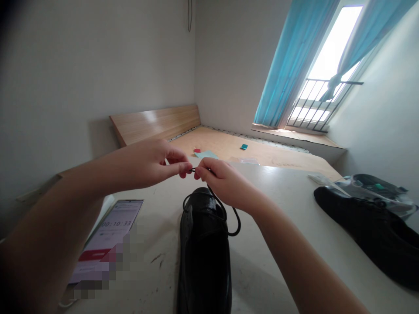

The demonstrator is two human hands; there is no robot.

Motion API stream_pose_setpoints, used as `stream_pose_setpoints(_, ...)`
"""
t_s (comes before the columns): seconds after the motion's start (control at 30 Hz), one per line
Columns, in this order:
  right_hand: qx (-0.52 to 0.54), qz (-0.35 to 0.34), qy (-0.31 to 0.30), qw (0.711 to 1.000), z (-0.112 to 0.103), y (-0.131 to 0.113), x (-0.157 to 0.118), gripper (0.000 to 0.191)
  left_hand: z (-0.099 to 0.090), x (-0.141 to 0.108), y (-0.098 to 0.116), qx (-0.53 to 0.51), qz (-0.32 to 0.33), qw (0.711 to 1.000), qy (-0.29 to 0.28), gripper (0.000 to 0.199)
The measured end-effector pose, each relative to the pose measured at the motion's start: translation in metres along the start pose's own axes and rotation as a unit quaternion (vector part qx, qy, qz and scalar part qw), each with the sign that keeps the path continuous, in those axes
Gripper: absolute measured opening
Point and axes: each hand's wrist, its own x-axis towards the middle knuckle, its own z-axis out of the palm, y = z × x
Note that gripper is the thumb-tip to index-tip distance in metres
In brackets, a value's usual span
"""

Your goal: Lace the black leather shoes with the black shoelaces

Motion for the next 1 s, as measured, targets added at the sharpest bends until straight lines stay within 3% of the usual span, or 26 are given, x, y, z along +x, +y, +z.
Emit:
stream_pose_setpoints(0.47,-0.033,0.001,0.004,0.999,-0.0012,-0.0021,-0.0019,0.026,-0.0018,0.0005,-0.0006,-0.005,0.007,1.0,-0.01,0.033)
stream_pose_setpoints(1.0,-0.038,-0.019,0.077,0.996,0.0048,-0.0056,-0.0009,0.026,0.0031,0.0016,0.0067,0.039,0.016,0.999,0.016,0.035)
